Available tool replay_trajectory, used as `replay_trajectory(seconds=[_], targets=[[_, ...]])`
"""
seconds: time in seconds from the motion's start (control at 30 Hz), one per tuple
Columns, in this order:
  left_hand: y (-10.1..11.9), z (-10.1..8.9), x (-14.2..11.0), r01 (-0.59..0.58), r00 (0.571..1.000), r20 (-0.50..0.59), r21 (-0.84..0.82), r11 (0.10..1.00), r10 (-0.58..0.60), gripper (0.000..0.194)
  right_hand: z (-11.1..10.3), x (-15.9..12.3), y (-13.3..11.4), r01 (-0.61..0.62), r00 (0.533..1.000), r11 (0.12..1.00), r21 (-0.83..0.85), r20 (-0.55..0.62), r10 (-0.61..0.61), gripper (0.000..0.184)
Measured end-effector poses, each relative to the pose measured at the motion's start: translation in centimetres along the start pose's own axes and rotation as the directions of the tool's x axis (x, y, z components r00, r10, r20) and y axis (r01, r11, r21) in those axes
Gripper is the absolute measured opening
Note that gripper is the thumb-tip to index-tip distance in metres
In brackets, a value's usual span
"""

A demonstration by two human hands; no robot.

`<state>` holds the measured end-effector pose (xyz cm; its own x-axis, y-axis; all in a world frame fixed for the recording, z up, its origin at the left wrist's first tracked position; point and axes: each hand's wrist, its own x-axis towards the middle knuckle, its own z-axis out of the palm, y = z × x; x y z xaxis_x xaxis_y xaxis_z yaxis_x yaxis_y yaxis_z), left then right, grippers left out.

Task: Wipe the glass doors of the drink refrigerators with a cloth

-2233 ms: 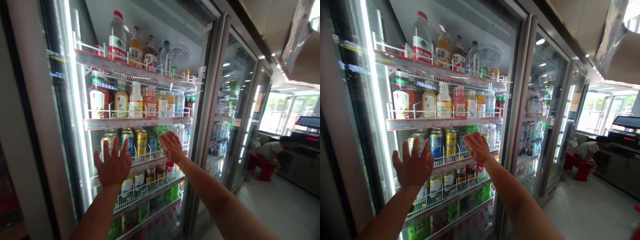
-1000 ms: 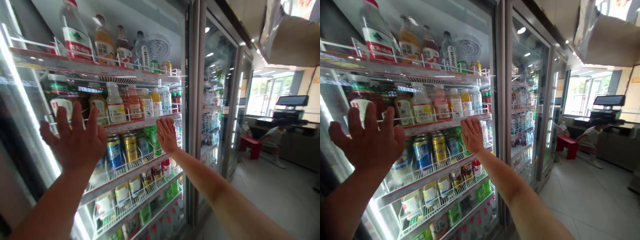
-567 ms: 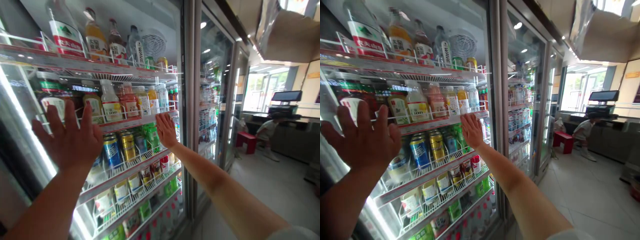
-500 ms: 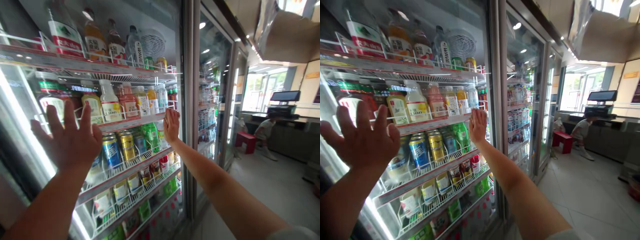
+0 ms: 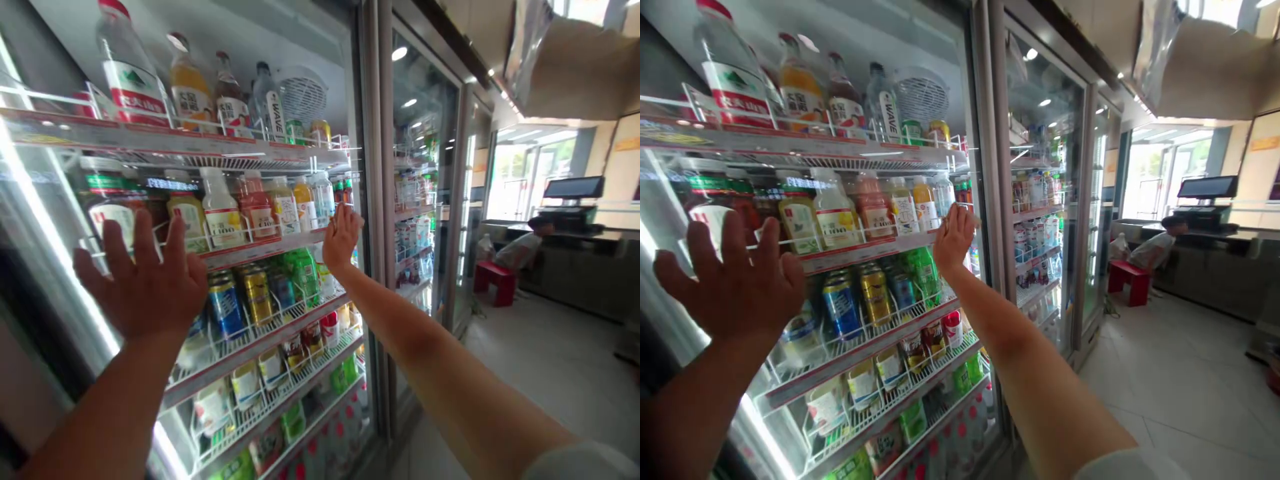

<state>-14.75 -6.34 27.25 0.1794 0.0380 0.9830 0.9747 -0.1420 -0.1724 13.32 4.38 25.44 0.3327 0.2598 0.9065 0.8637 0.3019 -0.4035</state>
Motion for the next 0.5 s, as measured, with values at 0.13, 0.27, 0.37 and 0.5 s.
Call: replay_trajectory(seconds=[0.13,0.27,0.37,0.5], targets=[[0.0,0.0,0.0,0.011,1.000,0.010,-0.003,1.000,-0.011,0.083,-1.0,-0.4,-1.0,0.530,0.832,0.845,0.066,0.149,-0.534,0.054],[0.0,0.1,-0.1,0.002,1.000,0.011,-0.003,1.000,-0.002,0.084,-1.0,2.4,-0.7,0.405,0.901,0.911,0.075,0.135,-0.412,0.055],[0.1,0.1,0.0,-0.002,1.000,0.004,-0.016,1.000,0.002,0.085,-0.1,4.3,-1.5,-0.037,0.999,0.996,0.081,0.010,0.036,0.059],[0.2,-0.2,0.0,0.005,1.000,0.004,-0.033,0.999,-0.005,0.086,-0.5,2.8,-3.6,0.298,0.951,0.950,0.090,0.060,-0.304,0.057]])
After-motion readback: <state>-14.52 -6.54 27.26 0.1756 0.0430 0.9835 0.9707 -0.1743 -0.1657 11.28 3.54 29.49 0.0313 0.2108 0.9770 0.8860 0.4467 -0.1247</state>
